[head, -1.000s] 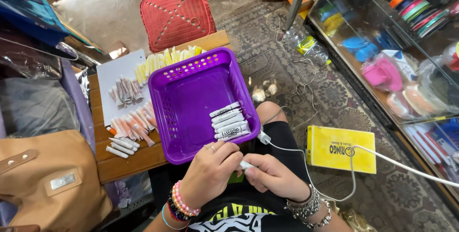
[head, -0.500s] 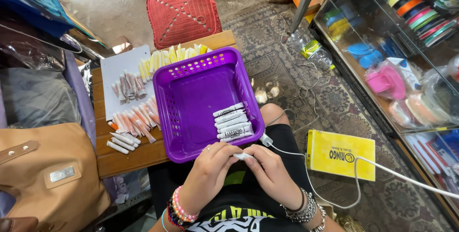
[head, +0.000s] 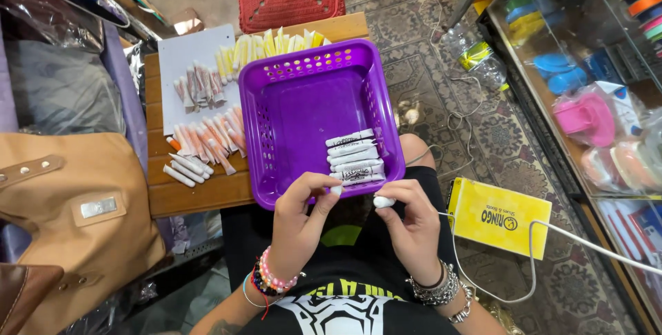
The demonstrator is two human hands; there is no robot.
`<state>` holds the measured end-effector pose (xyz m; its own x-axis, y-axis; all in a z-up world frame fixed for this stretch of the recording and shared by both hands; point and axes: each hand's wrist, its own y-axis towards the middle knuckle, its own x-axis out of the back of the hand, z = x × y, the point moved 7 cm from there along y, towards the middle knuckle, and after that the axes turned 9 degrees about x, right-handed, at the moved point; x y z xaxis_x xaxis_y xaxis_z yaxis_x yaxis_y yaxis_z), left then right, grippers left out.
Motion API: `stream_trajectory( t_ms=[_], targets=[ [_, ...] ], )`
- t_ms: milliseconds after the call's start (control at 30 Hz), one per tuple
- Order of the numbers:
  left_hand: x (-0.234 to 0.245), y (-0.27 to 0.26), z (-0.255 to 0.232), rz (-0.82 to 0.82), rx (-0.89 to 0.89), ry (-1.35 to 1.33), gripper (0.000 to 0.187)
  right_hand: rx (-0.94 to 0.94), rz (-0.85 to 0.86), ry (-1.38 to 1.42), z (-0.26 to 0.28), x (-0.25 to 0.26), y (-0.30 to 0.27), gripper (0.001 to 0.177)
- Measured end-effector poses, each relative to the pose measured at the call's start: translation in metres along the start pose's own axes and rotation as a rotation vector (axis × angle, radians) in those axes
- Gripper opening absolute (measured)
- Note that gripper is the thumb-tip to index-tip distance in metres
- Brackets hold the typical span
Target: Wrap small white tubes in protective sleeves and place them into a purple basket.
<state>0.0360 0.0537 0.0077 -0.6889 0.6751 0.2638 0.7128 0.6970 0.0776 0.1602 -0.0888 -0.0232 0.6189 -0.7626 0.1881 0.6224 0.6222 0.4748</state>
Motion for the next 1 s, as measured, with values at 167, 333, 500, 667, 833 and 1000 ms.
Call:
stream_trajectory(
  t_ms=[167,333,500,667,833,1000],
  targets=[
    [-0.008,-0.002,0.014,0.072,0.115,-0.131,0.011,-0.012,-0.035,0.223,-0.006,-0.003,-0.002,0.016],
    [-0.013,-0.004,0.011,0.119,0.123,-0.142,0.009,-0.053,-0.036,0.333,-0.012,-0.006,-0.006,0.016],
    [-0.018,-0.006,0.007,0.18,0.086,-0.173,0.008,-0.033,-0.038,0.323,-0.011,-0.005,-0.007,0.014],
    [-0.02,-0.008,0.009,0.193,0.101,-0.181,0.008,-0.052,-0.039,0.339,-0.015,-0.006,-0.01,0.014],
    [-0.02,-0.008,0.015,0.089,0.049,-0.22,0.015,0.05,-0.124,0.425,-0.02,-0.007,-0.012,0.015],
    [-0.023,-0.01,0.019,0.094,0.044,-0.228,0.015,0.059,-0.114,0.421,-0.018,-0.008,-0.011,0.016]
  ],
)
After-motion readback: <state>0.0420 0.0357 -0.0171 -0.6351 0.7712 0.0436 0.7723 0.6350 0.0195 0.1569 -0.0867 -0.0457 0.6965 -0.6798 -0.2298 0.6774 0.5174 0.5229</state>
